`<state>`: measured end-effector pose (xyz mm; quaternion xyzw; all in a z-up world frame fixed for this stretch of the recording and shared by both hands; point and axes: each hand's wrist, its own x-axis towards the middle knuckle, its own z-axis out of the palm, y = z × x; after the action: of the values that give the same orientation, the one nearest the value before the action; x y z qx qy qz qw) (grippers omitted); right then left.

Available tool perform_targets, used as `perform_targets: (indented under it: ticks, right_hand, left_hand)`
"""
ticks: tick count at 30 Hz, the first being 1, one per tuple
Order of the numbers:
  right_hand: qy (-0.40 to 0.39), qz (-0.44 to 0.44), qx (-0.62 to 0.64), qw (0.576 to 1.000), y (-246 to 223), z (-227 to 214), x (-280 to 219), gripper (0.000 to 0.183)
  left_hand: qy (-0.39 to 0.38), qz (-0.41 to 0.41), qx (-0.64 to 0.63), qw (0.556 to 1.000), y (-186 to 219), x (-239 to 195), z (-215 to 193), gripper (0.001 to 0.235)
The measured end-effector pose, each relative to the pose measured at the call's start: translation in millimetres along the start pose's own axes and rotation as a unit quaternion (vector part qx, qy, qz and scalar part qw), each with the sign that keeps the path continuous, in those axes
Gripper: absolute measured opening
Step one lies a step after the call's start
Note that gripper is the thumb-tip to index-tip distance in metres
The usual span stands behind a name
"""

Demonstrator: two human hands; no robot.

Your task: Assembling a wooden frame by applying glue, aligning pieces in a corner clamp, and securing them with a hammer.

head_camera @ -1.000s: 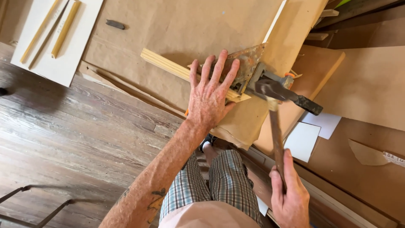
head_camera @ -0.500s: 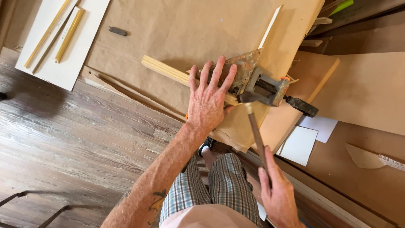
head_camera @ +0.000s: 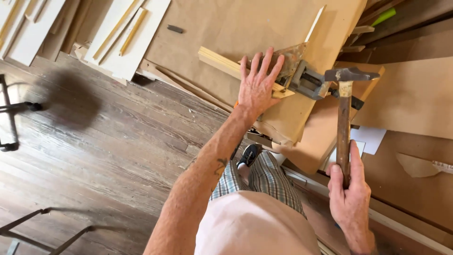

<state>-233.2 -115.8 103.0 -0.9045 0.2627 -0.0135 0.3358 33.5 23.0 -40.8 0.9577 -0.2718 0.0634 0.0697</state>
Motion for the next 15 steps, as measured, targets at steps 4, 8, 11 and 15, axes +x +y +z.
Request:
perform_targets:
  ticks: [4,8,11,15]
  right_hand:
    - [0.005,-0.006,0.012,1.0,9,8,-1,0.069]
    - [-0.042,0.035,-0.025,0.998,30,18,2,0.07]
    - [-0.058,0.006,-0.024,0.998,40,27,9,0.067]
    - [-0.074,-0.013,-0.005,0.997,20,31,25,0.06]
  left_hand:
    - [0.06,0.006,0.007,0.998,-5,-4,-12,0.133]
    - [0.029,0.03,-0.02,0.999,-10,1,-1,0.131]
    - [-0.012,0.039,-0.016,0.999,-11,6,13,0.141]
    - [0.026,0.031,-0.016,0.999,-10,6,-8,0.136]
